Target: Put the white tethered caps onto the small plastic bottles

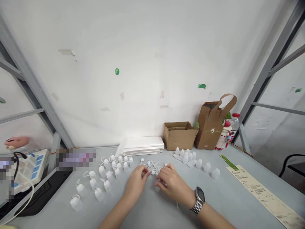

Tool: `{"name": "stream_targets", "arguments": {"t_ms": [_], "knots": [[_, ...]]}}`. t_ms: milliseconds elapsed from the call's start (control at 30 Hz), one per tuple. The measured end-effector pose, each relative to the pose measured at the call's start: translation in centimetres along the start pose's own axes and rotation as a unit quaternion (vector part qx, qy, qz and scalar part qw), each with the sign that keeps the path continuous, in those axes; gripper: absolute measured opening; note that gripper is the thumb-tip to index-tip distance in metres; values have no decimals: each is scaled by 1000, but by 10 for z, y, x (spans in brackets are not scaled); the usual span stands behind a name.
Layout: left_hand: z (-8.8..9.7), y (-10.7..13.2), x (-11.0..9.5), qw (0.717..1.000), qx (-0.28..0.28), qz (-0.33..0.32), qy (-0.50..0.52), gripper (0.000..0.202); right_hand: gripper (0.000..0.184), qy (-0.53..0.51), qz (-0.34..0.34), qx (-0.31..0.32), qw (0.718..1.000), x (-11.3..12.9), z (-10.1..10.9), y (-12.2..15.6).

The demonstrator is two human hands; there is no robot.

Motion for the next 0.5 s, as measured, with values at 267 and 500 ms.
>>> {"name": "stream_targets", "arguments": {"t_ms": [267, 500], "knots": [[7, -5, 2, 980, -20, 48, 194, 26, 11, -4, -10, 46, 999, 0, -21, 4], [2, 2, -4, 954, -24, 48, 294, 24, 10, -253, -131, 20, 958, -19, -23, 3]]}}
Point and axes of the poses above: each hand's wrist, its own y-axis away from the middle knuckle, its own z-axis out of the back of the hand, x = y × z, the point moved 9 cm from there along -y, towards the middle knuckle, and after that the axes turned 7 degrees about y, right-handed, at the moved point
